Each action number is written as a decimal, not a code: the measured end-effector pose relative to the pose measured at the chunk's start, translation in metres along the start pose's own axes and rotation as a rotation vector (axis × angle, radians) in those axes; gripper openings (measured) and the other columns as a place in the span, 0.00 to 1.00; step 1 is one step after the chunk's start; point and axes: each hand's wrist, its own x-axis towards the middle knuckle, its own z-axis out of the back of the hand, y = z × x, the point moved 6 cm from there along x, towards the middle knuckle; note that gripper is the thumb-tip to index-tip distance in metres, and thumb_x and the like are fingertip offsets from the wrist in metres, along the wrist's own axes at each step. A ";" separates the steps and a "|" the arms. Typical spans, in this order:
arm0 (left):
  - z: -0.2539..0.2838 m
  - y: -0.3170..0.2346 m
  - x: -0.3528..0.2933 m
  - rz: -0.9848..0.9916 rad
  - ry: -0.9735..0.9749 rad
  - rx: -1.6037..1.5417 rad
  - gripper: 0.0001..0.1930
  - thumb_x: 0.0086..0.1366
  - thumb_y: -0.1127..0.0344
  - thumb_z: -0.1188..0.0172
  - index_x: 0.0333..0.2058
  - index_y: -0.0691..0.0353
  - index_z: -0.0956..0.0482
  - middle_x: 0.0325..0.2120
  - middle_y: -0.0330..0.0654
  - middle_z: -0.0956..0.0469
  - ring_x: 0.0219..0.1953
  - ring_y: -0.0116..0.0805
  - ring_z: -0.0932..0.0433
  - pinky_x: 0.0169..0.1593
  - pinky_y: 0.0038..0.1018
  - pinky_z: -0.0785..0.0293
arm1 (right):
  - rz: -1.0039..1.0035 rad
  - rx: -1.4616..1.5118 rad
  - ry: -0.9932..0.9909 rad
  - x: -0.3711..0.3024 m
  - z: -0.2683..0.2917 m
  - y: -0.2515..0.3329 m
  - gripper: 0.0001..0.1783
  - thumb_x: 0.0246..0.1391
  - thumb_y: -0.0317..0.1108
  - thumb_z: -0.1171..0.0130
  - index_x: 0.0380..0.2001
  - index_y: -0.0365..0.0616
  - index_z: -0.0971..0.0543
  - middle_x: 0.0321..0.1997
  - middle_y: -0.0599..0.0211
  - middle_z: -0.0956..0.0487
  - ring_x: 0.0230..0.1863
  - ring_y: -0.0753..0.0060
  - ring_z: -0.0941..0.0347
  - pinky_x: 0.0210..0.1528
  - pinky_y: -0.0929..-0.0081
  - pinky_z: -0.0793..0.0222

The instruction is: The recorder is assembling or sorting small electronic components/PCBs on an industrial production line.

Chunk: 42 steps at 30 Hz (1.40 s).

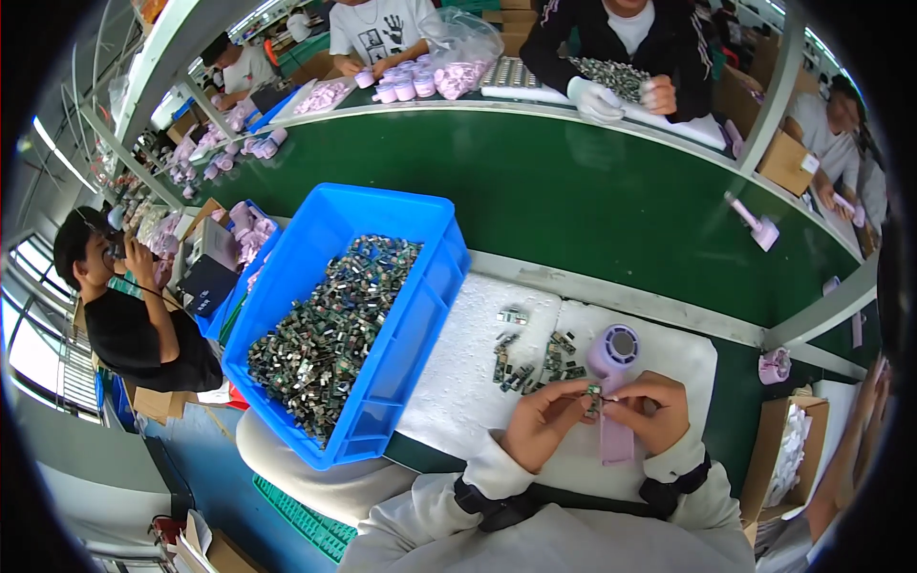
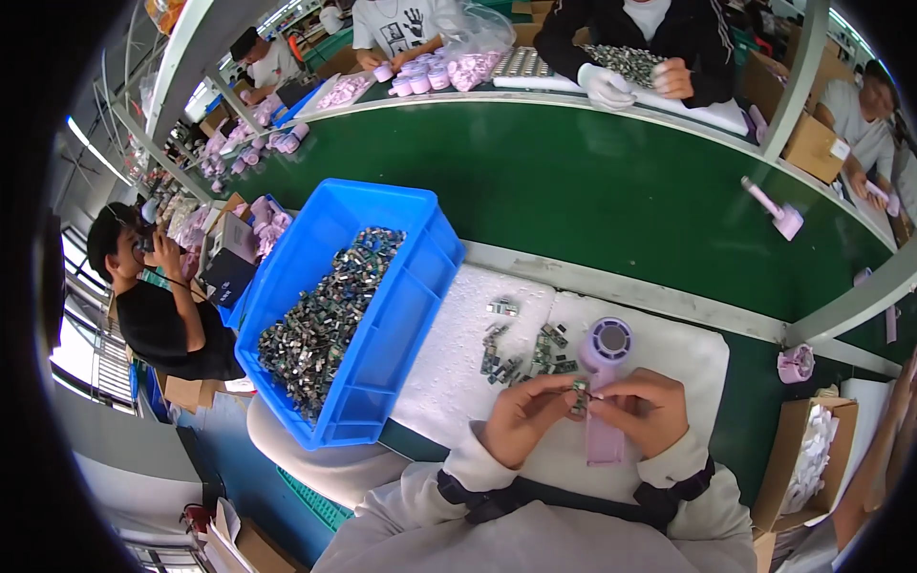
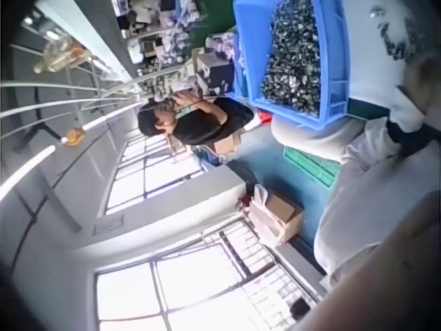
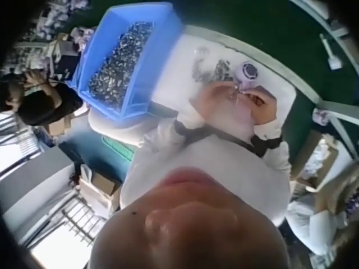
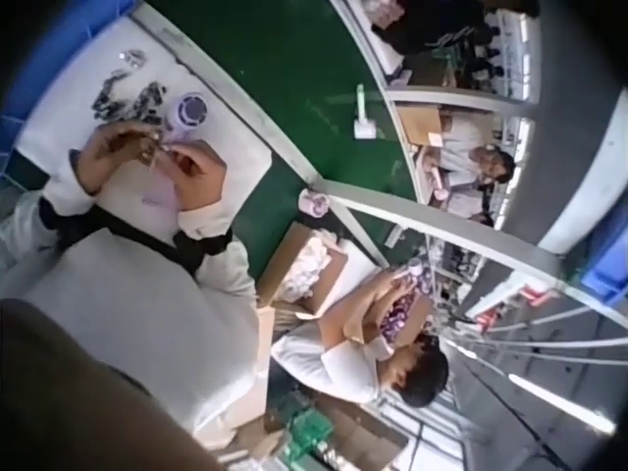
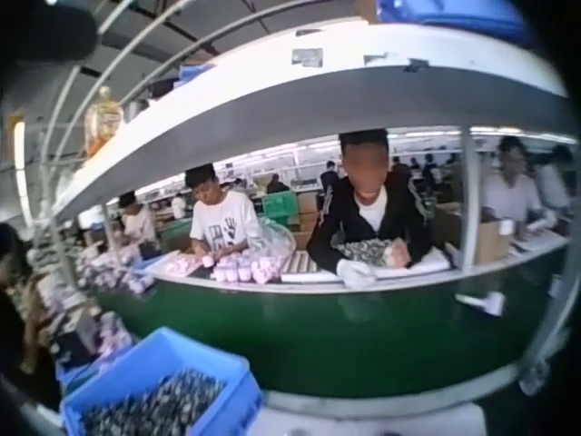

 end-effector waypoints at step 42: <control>-0.014 -0.022 -0.019 -0.202 -0.193 0.453 0.15 0.68 0.80 0.43 0.52 0.65 0.21 0.44 0.46 0.21 0.43 0.32 0.18 0.47 0.25 0.20 | 0.361 -0.349 -0.041 -0.010 -0.006 0.023 0.10 0.43 0.22 0.33 0.33 0.39 0.16 0.28 0.65 0.21 0.27 0.67 0.26 0.27 0.74 0.30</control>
